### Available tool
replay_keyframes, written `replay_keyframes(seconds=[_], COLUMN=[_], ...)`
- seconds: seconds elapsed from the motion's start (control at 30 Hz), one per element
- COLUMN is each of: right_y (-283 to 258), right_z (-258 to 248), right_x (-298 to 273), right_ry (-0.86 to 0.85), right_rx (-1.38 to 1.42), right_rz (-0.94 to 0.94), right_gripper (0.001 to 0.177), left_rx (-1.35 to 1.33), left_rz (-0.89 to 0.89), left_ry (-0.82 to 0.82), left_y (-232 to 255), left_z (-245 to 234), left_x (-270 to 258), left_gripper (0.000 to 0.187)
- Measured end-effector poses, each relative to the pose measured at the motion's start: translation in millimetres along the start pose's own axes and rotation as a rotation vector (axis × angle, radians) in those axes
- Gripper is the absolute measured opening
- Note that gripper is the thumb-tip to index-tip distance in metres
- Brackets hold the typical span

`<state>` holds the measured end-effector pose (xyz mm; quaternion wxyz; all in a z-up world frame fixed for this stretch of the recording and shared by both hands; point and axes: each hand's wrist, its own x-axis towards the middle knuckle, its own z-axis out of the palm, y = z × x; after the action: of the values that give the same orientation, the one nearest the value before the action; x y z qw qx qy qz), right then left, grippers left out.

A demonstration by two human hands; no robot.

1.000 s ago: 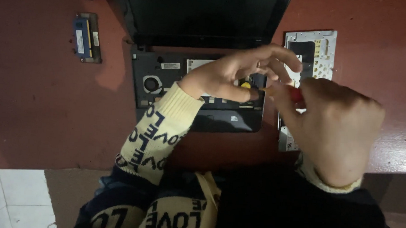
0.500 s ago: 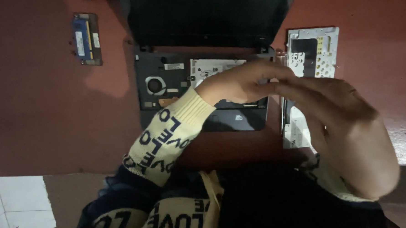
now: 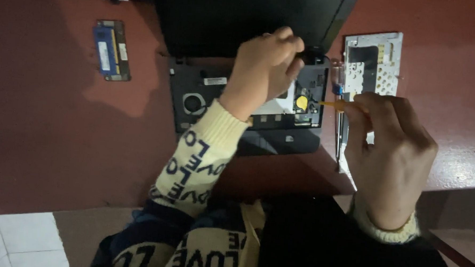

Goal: Removing screws from the internal base and components of a laptop using a screwdriver.

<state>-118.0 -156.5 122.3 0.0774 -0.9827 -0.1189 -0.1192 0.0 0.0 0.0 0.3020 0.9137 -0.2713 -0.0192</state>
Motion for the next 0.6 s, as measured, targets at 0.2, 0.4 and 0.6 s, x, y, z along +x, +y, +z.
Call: replay_keyframes(seconds=[0.2,0.4,0.6], right_y=[26,11,6], right_z=[28,20,42], right_x=[-10,-12,-3], right_ry=[0.009,0.159,0.281], right_rx=[0.034,0.311,0.484], right_rz=[0.126,0.178,0.111], right_gripper=[0.029,0.032,0.035], left_rx=[0.038,-0.029,-0.014], left_rz=[0.038,0.135,0.158], left_ry=[-0.038,-0.017,-0.012], left_y=[-3,-6,-10], left_z=[1,7,13], left_x=[2,-1,-1], left_gripper=[0.032,0.035,0.032])
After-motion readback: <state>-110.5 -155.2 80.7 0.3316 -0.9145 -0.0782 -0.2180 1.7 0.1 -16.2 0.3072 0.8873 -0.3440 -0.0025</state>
